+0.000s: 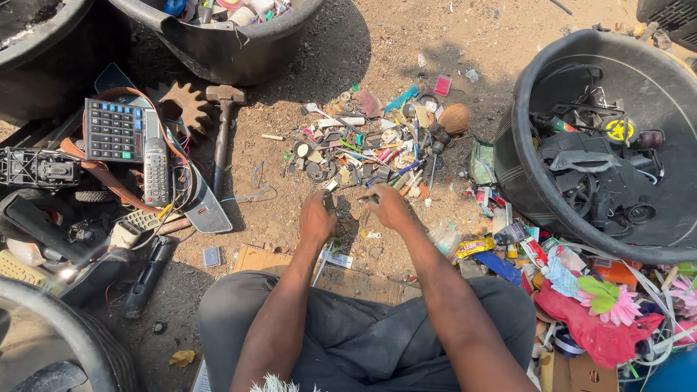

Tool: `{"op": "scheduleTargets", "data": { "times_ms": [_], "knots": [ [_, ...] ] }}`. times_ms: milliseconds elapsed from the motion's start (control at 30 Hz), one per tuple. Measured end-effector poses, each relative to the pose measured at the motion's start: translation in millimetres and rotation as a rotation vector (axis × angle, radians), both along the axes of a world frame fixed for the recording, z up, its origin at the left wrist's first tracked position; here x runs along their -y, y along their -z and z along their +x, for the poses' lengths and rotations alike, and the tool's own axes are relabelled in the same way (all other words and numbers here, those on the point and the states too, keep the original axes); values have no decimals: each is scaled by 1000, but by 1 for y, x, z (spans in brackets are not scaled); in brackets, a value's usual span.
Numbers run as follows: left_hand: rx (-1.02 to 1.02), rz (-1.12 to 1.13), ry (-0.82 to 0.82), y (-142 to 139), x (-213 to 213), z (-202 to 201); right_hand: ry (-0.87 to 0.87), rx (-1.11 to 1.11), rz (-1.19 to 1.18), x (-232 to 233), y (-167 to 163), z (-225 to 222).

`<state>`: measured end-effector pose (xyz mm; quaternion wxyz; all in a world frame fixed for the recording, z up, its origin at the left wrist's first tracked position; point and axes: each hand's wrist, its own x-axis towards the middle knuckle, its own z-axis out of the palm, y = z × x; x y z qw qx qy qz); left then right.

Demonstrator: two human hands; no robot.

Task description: The person sits on the ground and sorts through a pile of mixed waste, picking up items such as plastic pieces, wires, and small containers. They separate materials by hand and place selected items into nearby black bins.

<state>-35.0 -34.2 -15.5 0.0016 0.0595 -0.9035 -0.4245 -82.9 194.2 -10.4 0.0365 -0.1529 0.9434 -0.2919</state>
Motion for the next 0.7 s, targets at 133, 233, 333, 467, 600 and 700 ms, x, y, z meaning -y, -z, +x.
{"op": "scheduleTargets", "data": {
  "times_ms": [133,233,333,467,600,700],
  "knots": [
    [-18,54,-131,-16,17,-2,398,449,-1111,-58,-15,-9],
    [159,-35,-100,-28,22,4,507,439,-1556,-85,-28,-5],
    [292,-121,43,-31,19,13,663,475,-1559,-87,-36,5],
    [256,-444,259,-16,8,27,890,503,-725,-63,-32,15],
    [390,-446,427,2,3,31,736,442,49,-38,-17,18],
    [442,-319,516,5,3,33,661,496,54,-27,-12,16]
  ]
}}
